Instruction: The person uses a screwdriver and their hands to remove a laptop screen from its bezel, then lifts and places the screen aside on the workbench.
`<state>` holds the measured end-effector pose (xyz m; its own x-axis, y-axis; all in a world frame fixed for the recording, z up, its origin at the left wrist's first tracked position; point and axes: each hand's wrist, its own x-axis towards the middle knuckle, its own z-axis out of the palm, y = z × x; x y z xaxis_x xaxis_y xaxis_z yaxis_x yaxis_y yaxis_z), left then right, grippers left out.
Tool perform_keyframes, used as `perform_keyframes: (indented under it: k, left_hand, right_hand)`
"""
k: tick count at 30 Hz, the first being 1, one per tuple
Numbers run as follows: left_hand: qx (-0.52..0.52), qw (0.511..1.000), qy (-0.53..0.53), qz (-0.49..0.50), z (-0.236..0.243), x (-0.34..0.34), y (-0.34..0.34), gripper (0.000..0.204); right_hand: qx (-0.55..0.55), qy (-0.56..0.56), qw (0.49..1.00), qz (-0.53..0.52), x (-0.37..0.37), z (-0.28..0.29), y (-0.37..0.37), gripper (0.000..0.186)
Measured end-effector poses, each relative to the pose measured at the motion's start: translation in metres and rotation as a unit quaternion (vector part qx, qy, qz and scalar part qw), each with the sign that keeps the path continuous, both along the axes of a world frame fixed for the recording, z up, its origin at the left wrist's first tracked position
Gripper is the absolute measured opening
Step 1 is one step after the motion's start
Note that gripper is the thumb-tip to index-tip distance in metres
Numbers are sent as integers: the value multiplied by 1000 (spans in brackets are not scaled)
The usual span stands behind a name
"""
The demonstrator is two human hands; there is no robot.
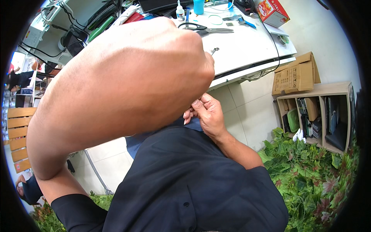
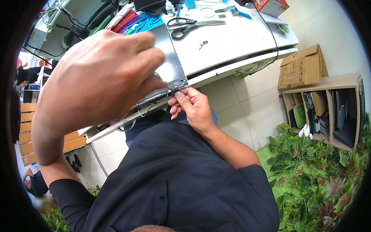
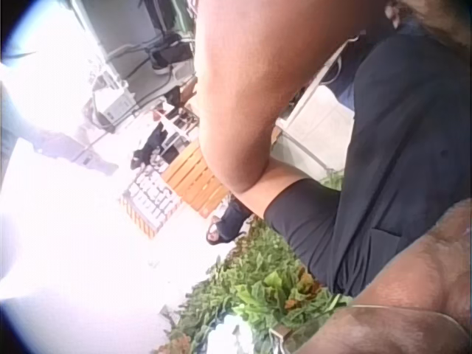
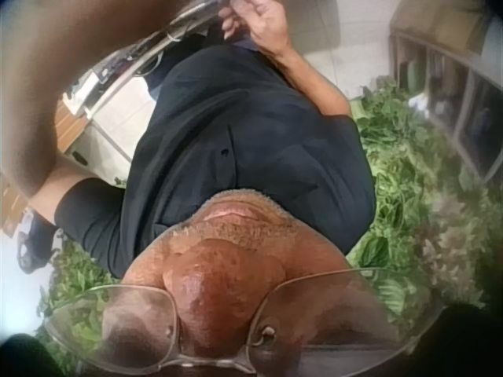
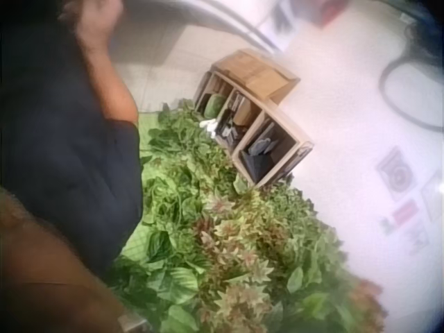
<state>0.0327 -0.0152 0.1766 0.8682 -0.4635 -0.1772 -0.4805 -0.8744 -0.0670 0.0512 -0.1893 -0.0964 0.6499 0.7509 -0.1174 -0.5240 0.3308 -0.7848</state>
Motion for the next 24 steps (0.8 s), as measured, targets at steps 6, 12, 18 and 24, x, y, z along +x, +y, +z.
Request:
perform_keyframes:
  k: [6,12,18,24]
  left_hand:
    - [70,997,-1,31,3,1,-1,27]
    - [-74,982,-66,162,-11,0,10,25]
    - [-127,982,-97,104,-18,-5,27,17]
    - [-131,985,-73,-86,-13,-12,30,22]
  right_hand:
    - [-3,9,1000,8,-1,4,2,24]
    - [0,13,1000,4,-1,4,2,23]
    - [0,18,1000,6,-1,4,2,22]
    - [4,19,1000,5,0,3,3,22]
